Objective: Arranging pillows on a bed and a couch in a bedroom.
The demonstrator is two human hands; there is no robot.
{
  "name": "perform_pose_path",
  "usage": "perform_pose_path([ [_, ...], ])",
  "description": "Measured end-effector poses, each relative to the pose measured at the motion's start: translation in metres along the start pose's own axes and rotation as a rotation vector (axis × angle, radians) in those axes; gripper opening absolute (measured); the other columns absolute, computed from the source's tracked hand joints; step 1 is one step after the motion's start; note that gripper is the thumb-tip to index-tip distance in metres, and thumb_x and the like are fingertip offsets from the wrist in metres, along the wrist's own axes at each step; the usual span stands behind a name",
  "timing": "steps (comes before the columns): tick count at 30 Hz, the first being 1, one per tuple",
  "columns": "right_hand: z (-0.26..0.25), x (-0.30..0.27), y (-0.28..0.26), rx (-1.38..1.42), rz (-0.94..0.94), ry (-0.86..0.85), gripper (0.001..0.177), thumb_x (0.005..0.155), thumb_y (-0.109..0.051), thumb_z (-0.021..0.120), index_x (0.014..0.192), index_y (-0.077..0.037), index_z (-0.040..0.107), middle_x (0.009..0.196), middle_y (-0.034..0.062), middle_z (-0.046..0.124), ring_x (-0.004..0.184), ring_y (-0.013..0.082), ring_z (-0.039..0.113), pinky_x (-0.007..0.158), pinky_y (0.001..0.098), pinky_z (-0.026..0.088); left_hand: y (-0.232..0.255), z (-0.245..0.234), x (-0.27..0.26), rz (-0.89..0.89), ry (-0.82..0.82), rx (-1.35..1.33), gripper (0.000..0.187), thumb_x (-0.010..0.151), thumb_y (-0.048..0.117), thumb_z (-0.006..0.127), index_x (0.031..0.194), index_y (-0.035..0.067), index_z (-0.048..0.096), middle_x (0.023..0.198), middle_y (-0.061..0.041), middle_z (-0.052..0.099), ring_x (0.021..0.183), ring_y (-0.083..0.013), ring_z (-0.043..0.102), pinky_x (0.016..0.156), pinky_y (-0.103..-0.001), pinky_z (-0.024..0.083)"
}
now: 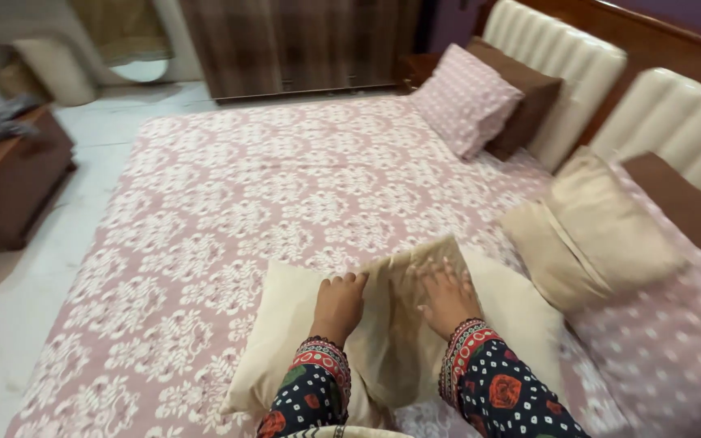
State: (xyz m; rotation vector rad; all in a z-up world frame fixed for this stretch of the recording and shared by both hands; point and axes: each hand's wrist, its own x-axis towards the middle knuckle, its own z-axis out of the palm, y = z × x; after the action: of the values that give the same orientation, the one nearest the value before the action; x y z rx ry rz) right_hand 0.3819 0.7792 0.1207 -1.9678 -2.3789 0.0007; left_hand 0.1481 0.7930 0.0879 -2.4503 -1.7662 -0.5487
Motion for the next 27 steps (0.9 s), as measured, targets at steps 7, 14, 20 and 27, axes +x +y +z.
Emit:
perform_pose_path([
  [7,0.003,0.038,-0.009,-0.053,-0.219,-0.024,0.073,0.090,-0.036,0.068,0.153,-0.030,0.033,0.164,0.0022,0.029,0.155,0.0269,0.018,0.124,0.0598,0.014,-0.005,0.004,-0.004,-0.141,-0.012,0.062,0.055,0.091,0.030,0.068,0.141,0.016,0.052,0.137,-0.011,0.058,0.132,-0.0318,0.049,0.113,-0.060,0.031],
  [14,0.020,0.059,-0.002,-0.108,-0.273,-0.139,0.072,0.094,-0.040,0.066,0.156,-0.028,0.030,0.164,0.0037,0.027,0.155,0.0338,0.016,0.124,0.0612,0.012,-0.003,0.017,-0.025,-0.272,-0.048,0.067,0.055,0.095,0.034,0.063,0.145,0.018,0.048,0.149,-0.012,0.048,0.144,-0.0337,0.037,0.118,-0.065,0.017],
  [20,0.030,0.073,-0.006,-0.151,-0.381,-0.162,0.075,0.093,-0.039,0.067,0.156,-0.023,0.030,0.165,0.0049,0.024,0.157,0.0326,0.010,0.125,0.0602,0.010,0.003,0.014,-0.054,-0.392,-0.016,0.103,0.055,0.096,0.035,0.062,0.146,0.019,0.048,0.150,-0.012,0.047,0.142,-0.0358,0.037,0.118,-0.066,0.016],
  [27,0.028,0.076,-0.049,-0.163,-0.548,-0.161,0.075,0.093,-0.037,0.067,0.157,-0.026,0.028,0.166,0.0046,0.024,0.158,0.0298,0.008,0.125,0.0609,0.009,-0.008,0.008,-0.092,-0.544,0.028,0.154,0.054,0.097,0.036,0.060,0.147,0.020,0.047,0.152,-0.012,0.045,0.143,-0.0354,0.037,0.117,-0.067,0.016],
])
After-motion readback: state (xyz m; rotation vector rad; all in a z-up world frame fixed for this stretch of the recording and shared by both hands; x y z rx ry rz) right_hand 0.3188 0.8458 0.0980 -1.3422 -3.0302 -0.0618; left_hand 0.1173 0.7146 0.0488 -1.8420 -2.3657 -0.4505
